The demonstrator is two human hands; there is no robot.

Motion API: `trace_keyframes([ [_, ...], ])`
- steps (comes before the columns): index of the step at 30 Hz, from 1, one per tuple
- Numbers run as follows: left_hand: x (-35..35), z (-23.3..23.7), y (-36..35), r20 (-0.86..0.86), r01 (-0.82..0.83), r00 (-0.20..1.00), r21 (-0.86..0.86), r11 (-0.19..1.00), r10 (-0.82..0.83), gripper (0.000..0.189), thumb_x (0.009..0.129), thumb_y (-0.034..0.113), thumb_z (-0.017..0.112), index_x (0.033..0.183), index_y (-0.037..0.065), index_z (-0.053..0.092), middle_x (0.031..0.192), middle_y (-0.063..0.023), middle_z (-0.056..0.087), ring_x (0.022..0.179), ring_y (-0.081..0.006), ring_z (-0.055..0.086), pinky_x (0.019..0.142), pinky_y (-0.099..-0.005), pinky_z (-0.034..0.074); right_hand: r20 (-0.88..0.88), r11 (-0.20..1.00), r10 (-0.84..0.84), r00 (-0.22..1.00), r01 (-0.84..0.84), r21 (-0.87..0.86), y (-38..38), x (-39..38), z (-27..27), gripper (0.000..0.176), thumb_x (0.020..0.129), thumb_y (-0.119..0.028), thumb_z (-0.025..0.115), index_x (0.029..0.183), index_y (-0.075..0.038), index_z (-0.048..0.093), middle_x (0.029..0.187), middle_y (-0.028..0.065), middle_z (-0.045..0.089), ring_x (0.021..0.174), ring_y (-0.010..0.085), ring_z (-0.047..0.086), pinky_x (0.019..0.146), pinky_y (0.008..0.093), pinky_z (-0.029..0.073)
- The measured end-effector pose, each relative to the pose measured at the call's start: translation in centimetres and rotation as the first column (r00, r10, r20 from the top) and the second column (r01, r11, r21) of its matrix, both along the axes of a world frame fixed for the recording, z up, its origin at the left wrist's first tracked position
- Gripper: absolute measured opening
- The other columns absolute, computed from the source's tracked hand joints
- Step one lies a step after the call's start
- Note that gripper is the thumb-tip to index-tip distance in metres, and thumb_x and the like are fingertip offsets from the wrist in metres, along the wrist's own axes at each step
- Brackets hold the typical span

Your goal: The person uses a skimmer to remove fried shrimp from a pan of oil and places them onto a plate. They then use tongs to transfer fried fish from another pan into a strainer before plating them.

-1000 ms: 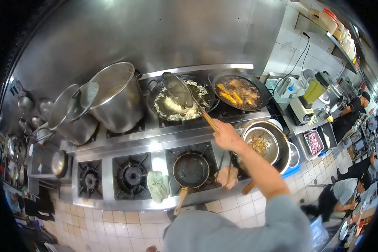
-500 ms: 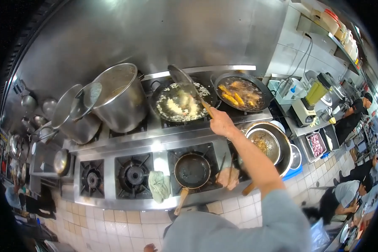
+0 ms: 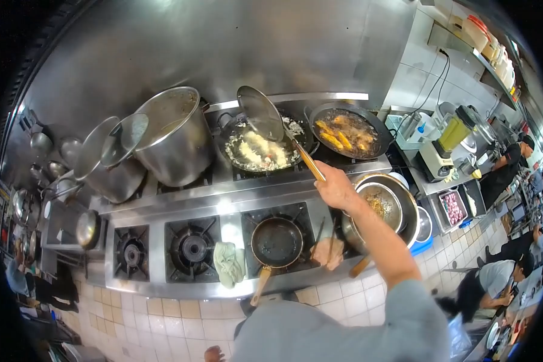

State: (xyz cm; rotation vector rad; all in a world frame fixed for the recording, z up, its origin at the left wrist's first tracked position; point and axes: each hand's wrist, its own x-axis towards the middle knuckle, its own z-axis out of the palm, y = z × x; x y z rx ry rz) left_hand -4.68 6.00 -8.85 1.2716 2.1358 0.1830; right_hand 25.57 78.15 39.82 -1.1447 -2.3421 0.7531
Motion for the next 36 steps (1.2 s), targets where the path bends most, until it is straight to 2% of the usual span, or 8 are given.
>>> trace_keyframes([
  [3, 1.3, 0.4, 0.6, 0.457, -0.732, 0.499, -0.233, 0.640, 0.736, 0.025, 0.088, 0.033, 0.059, 0.086, 0.009, 0.064, 0.093, -0.0120, 0.070, 0.091, -0.0338, 0.066, 0.080, -0.0435, 0.054, 0.001, 0.996, -0.046, 0.999, 0.045, 0.071, -0.2, 0.2, -1.6, 0.053, 0.083, -0.008, 0.058, 0.136, -0.004, 0.047, 0.106, 0.0286, 0.064, 0.101, 0.0489, 0.059, 0.089, 0.0530, 0.048],
  [11, -0.1, 0.4, 0.8, -0.019, 0.141, 0.989, -0.156, 0.978, -0.145, 0.016, 0.088, 0.016, 0.062, 0.100, 0.006, 0.067, 0.099, -0.0108, 0.072, 0.094, -0.0268, 0.068, 0.081, -0.0370, 0.057, 0.106, 0.986, -0.002, 0.994, -0.016, 0.169, 2.7, -1.7, -2.4, 0.054, 0.085, -0.010, 0.058, 0.137, -0.003, 0.046, 0.096, 0.0255, 0.067, 0.092, 0.0449, 0.064, 0.081, 0.0518, 0.052],
  [16, 0.7, 2.0, 1.9, 0.096, -0.220, 0.969, -0.094, 0.971, 0.229, 0.020, 0.089, 0.010, 0.058, 0.107, 0.005, 0.066, 0.100, -0.0115, 0.071, 0.094, -0.0238, 0.068, 0.082, -0.0340, 0.057, 0.380, 0.973, 0.033, 0.925, -0.117, 0.200, 4.9, -3.9, -0.2, 0.058, 0.083, -0.006, 0.056, 0.140, -0.008, 0.046, 0.106, 0.0230, 0.067, 0.095, 0.0443, 0.064, 0.085, 0.0522, 0.051],
  [19, 1.8, 4.0, 4.3, 0.487, -0.835, 0.093, -0.438, 0.335, 0.868, 0.023, 0.090, 0.011, 0.057, 0.111, 0.004, 0.064, 0.100, -0.0130, 0.069, 0.093, -0.0248, 0.067, 0.082, -0.0339, 0.057, 0.581, 0.951, 0.072, 0.811, -0.232, 0.205, 4.0, -2.7, 3.0, 0.059, 0.083, -0.006, 0.055, 0.141, -0.010, 0.045, 0.102, 0.0211, 0.067, 0.092, 0.0431, 0.065, 0.082, 0.0523, 0.051],
  [24, 2.1, 1.6, 1.9, 0.541, -0.807, 0.063, -0.467, 0.362, 0.839, 0.020, 0.089, 0.015, 0.058, 0.106, 0.007, 0.066, 0.096, -0.0083, 0.068, 0.091, -0.0235, 0.066, 0.080, -0.0348, 0.057, 0.618, 0.947, 0.008, 0.786, -0.204, 0.247, 2.6, 1.6, 4.2, 0.059, 0.082, -0.006, 0.056, 0.140, -0.009, 0.046, 0.103, 0.0199, 0.067, 0.091, 0.0422, 0.065, 0.081, 0.0520, 0.052],
  [27, 1.4, 0.5, 0.4, -0.011, 0.092, 0.995, -0.257, 0.962, -0.098, 0.016, 0.089, 0.023, 0.057, 0.096, 0.011, 0.066, 0.098, -0.0048, 0.068, 0.091, -0.0227, 0.066, 0.075, -0.0371, 0.055, 0.371, 0.931, -0.042, 0.928, -0.099, 0.352, 3.0, 4.9, 1.6, 0.059, 0.081, -0.006, 0.057, 0.139, -0.009, 0.048, 0.102, 0.0210, 0.067, 0.091, 0.0425, 0.064, 0.081, 0.0507, 0.052],
  [32, 1.7, -0.8, -0.4, -0.015, 0.122, 0.992, -0.109, 0.987, -0.124, 0.019, 0.090, 0.029, 0.053, 0.087, 0.013, 0.064, 0.094, -0.0035, 0.069, 0.089, -0.0227, 0.066, 0.072, -0.0406, 0.053, 0.120, 0.899, 0.001, 0.993, -0.054, 0.435, 4.2, 7.2, -2.8, 0.049, 0.084, -0.007, 0.059, 0.132, -0.009, 0.053, 0.093, 0.0177, 0.068, 0.075, 0.0340, 0.067, 0.066, 0.0441, 0.055],
  [36, 1.6, 0.0, 0.0, 0.094, -0.110, 0.988, -0.136, 0.985, 0.124, 0.021, 0.091, 0.028, 0.053, 0.086, 0.011, 0.064, 0.090, -0.0067, 0.071, 0.086, -0.0231, 0.068, 0.072, -0.0402, 0.054, -0.044, 0.843, -0.239, 0.970, 0.185, -0.506, 3.5, 4.8, -2.2, 0.037, 0.087, -0.007, 0.061, 0.124, -0.007, 0.057, 0.081, 0.0102, 0.066, 0.058, 0.0202, 0.062, 0.051, 0.0349, 0.051],
])
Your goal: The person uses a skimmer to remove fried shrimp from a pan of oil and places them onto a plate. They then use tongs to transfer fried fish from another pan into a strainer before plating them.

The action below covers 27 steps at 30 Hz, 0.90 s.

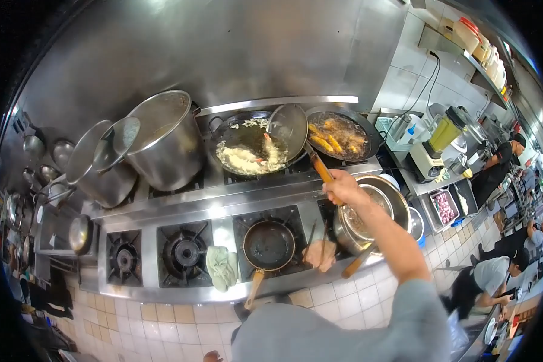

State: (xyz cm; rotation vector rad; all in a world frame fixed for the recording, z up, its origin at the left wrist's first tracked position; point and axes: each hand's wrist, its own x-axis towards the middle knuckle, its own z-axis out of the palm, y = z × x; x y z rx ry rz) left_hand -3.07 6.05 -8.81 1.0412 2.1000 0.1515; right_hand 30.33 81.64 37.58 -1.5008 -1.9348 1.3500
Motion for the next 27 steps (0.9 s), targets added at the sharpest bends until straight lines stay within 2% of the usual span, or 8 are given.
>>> trace_keyframes([
  [4, 1.4, 2.0, 1.7, 0.058, -0.195, 0.979, -0.024, 0.981, 0.196, 0.023, 0.090, 0.030, 0.053, 0.088, 0.010, 0.064, 0.088, -0.0078, 0.071, 0.083, -0.0235, 0.068, 0.072, -0.0395, 0.054, -0.308, 0.974, -0.076, 0.948, 0.005, -0.226, 2.7, -1.2, -4.3, 0.031, 0.087, -0.007, 0.063, 0.118, -0.005, 0.060, 0.074, 0.0034, 0.062, 0.051, 0.0096, 0.054, 0.044, 0.0282, 0.046],
  [8, 4.3, 4.9, 2.1, 0.301, -0.852, 0.446, -0.147, 0.503, 0.843, 0.024, 0.091, 0.028, 0.055, 0.091, 0.005, 0.065, 0.089, -0.0090, 0.073, 0.083, -0.0208, 0.069, 0.072, -0.0372, 0.054, -0.300, 0.987, 0.002, 0.954, -0.049, -0.152, 4.0, -2.8, -4.1, 0.032, 0.086, -0.005, 0.063, 0.117, -0.003, 0.061, 0.073, 0.0040, 0.062, 0.051, 0.0096, 0.055, 0.045, 0.0283, 0.046],
  [12, 4.1, 1.9, -1.5, 0.334, -0.815, 0.508, -0.112, 0.568, 0.794, 0.025, 0.092, 0.025, 0.058, 0.096, 0.001, 0.066, 0.092, -0.0090, 0.074, 0.085, -0.0180, 0.068, 0.073, -0.0360, 0.054, -0.107, 0.972, 0.223, 0.969, -0.213, 0.096, 5.4, -3.5, -3.0, 0.033, 0.084, -0.005, 0.063, 0.117, -0.001, 0.059, 0.076, 0.0085, 0.063, 0.058, 0.0181, 0.060, 0.054, 0.0325, 0.050],
  [15, 4.2, 1.5, -3.1, -0.128, 0.123, 0.984, 0.008, 0.992, -0.121, 0.024, 0.090, 0.023, 0.063, 0.098, 0.000, 0.066, 0.095, -0.0086, 0.074, 0.089, -0.0189, 0.068, 0.075, -0.0364, 0.054, 0.214, 0.699, 0.322, 0.922, -0.384, 0.604, 5.6, -3.8, -1.9, 0.041, 0.083, -0.005, 0.064, 0.123, 0.000, 0.057, 0.088, 0.0160, 0.068, 0.076, 0.0308, 0.067, 0.071, 0.0391, 0.053],
  [17, 5.6, 1.7, -3.4, 0.014, -0.218, 0.976, 0.030, 0.975, 0.218, 0.023, 0.088, 0.023, 0.064, 0.097, 0.002, 0.066, 0.095, -0.0080, 0.074, 0.090, -0.0210, 0.068, 0.075, -0.0371, 0.054, 0.273, 0.725, 0.282, 0.920, -0.391, 0.567, 4.5, -3.9, -0.6, 0.044, 0.082, -0.006, 0.064, 0.126, -0.001, 0.056, 0.094, 0.0179, 0.068, 0.084, 0.0329, 0.067, 0.076, 0.0398, 0.052],
  [19, 7.2, 2.1, -3.2, 0.278, -0.775, 0.592, -0.061, 0.629, 0.756, 0.021, 0.086, 0.024, 0.065, 0.094, 0.005, 0.067, 0.094, -0.0068, 0.073, 0.092, -0.0250, 0.068, 0.077, -0.0384, 0.054, 0.395, 0.775, 0.192, 0.898, -0.386, 0.500, 3.1, -3.8, 1.4, 0.051, 0.082, -0.007, 0.065, 0.131, -0.004, 0.054, 0.108, 0.0216, 0.068, 0.101, 0.0373, 0.066, 0.088, 0.0414, 0.051],
  [23, 6.2, 0.1, -4.7, -0.216, 0.020, 0.976, 0.067, 0.998, -0.005, 0.021, 0.087, 0.024, 0.064, 0.095, 0.006, 0.066, 0.089, -0.0073, 0.072, 0.091, -0.0250, 0.067, 0.080, -0.0382, 0.055, 0.399, 0.732, 0.159, 0.903, -0.379, 0.566, 1.7, -1.1, 3.2, 0.058, 0.082, -0.007, 0.066, 0.137, -0.008, 0.052, 0.121, 0.0239, 0.064, 0.112, 0.0359, 0.064, 0.094, 0.0386, 0.050],
  [27, 6.3, 1.6, -4.6, -0.093, -0.030, 0.995, 0.147, 0.989, 0.044, 0.023, 0.094, 0.024, 0.057, 0.097, 0.003, 0.064, 0.087, -0.0100, 0.070, 0.089, -0.0225, 0.067, 0.078, -0.0387, 0.056, 0.348, 0.705, 0.299, 0.888, -0.452, 0.547, 1.4, 2.2, 5.9, 0.059, 0.081, -0.006, 0.067, 0.139, -0.008, 0.052, 0.125, 0.0228, 0.063, 0.113, 0.0336, 0.064, 0.098, 0.0357, 0.048],
])
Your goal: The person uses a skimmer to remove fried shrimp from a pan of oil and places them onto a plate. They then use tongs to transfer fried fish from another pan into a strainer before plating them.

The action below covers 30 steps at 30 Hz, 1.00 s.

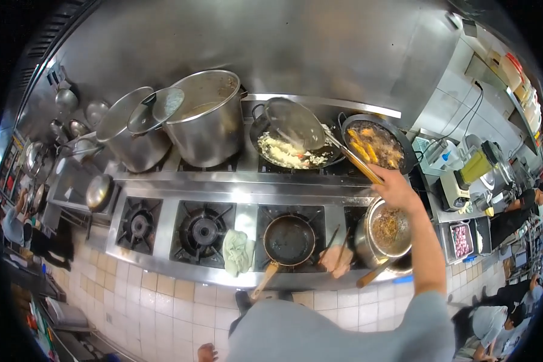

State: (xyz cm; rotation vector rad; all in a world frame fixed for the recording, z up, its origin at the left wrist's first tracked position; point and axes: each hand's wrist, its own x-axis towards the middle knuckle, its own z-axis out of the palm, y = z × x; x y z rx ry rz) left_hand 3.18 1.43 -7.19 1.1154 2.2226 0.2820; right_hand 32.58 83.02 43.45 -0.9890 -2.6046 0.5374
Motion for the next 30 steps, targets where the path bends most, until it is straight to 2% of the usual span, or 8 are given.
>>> trace_keyframes([
  [2, 0.5, 0.6, 1.1, 0.257, -0.350, 0.905, -0.004, 0.937, 0.339, 0.023, 0.095, 0.024, 0.056, 0.098, 0.002, 0.064, 0.087, -0.0103, 0.069, 0.088, -0.0222, 0.066, 0.077, -0.0393, 0.057, 0.022, 0.995, 0.080, 0.997, -0.078, -0.064, 0.2, 1.3, 0.5, 0.059, 0.081, -0.005, 0.067, 0.139, -0.008, 0.053, 0.122, 0.0214, 0.065, 0.110, 0.0321, 0.065, 0.096, 0.0355, 0.049],
  [4, 1.0, 1.0, 1.9, 0.627, -0.819, 0.262, -0.257, 0.513, 0.733, 0.024, 0.097, 0.024, 0.054, 0.099, 0.002, 0.063, 0.088, -0.0111, 0.068, 0.088, -0.0215, 0.065, 0.073, -0.0405, 0.057, 0.029, 0.988, 0.122, 0.992, -0.119, -0.098, 0.0, 1.3, 0.4, 0.059, 0.081, -0.005, 0.067, 0.139, -0.008, 0.053, 0.121, 0.0207, 0.066, 0.108, 0.0313, 0.066, 0.095, 0.0354, 0.049],
  [12, 0.2, -0.5, 2.2, 0.610, -0.840, 0.193, -0.301, 0.451, 0.768, 0.021, 0.093, 0.022, 0.059, 0.102, 0.004, 0.064, 0.087, -0.0077, 0.067, 0.083, -0.0224, 0.065, 0.074, -0.0392, 0.058, -0.093, 0.987, 0.071, 0.993, -0.084, -0.135, -1.3, -2.9, -4.9, 0.057, 0.082, -0.004, 0.065, 0.137, -0.007, 0.053, 0.105, 0.0172, 0.070, 0.088, 0.0257, 0.069, 0.082, 0.0356, 0.053],
  [14, -1.0, -1.6, 1.2, 0.446, -0.613, 0.680, -0.089, 0.785, 0.582, 0.021, 0.091, 0.023, 0.060, 0.101, 0.005, 0.064, 0.088, -0.0069, 0.068, 0.084, -0.0225, 0.065, 0.075, -0.0385, 0.057, -0.115, 0.973, -0.004, 0.993, -0.023, -0.229, -2.1, -4.3, -5.5, 0.054, 0.083, -0.006, 0.065, 0.136, -0.005, 0.054, 0.106, 0.0182, 0.070, 0.092, 0.0286, 0.069, 0.084, 0.0370, 0.052],
  [16, -1.9, -2.1, 0.7, -0.139, 0.237, 0.961, -0.030, 0.971, -0.239, 0.021, 0.088, 0.023, 0.063, 0.101, 0.007, 0.065, 0.088, -0.0053, 0.069, 0.085, -0.0227, 0.067, 0.078, -0.0370, 0.057, -0.150, 0.948, -0.049, 0.988, -0.001, -0.318, -2.7, -5.1, -5.8, 0.054, 0.084, -0.006, 0.064, 0.136, -0.005, 0.054, 0.101, 0.0160, 0.069, 0.084, 0.0257, 0.068, 0.077, 0.0357, 0.053],
  [20, -0.7, -1.9, 0.1, 0.093, -0.187, 0.978, -0.023, 0.982, 0.188, 0.022, 0.084, 0.026, 0.066, 0.099, 0.010, 0.066, 0.091, -0.0038, 0.071, 0.090, -0.0227, 0.068, 0.080, -0.0355, 0.056, -0.291, 0.828, -0.196, 0.936, -0.001, -0.561, -2.1, -6.3, -7.0, 0.048, 0.087, -0.009, 0.063, 0.134, -0.006, 0.055, 0.086, 0.0089, 0.066, 0.063, 0.0167, 0.063, 0.059, 0.0313, 0.051],
  [25, -0.7, -1.8, -0.5, -0.110, 0.101, 0.989, -0.009, 0.995, -0.101, 0.023, 0.085, 0.025, 0.065, 0.100, 0.009, 0.067, 0.095, -0.0043, 0.073, 0.093, -0.0211, 0.069, 0.079, -0.0354, 0.056, -0.492, 0.652, -0.359, 0.793, -0.164, -0.740, 0.6, -7.7, -9.6, 0.028, 0.095, -0.017, 0.061, 0.120, -0.005, 0.058, 0.078, 0.0034, 0.060, 0.055, 0.0110, 0.056, 0.049, 0.0277, 0.047],
  [30, 0.7, -1.8, 0.0, 0.386, -0.518, 0.789, 0.000, 0.856, 0.478, 0.022, 0.088, 0.025, 0.063, 0.103, 0.009, 0.065, 0.094, -0.0054, 0.069, 0.091, -0.0244, 0.067, 0.076, -0.0414, 0.055, -0.513, 0.460, -0.491, 0.704, -0.290, -0.839, 1.0, -8.1, -11.3, 0.018, 0.099, -0.023, 0.060, 0.104, -0.006, 0.058, 0.078, 0.0028, 0.060, 0.055, 0.0113, 0.055, 0.047, 0.0273, 0.045],
])
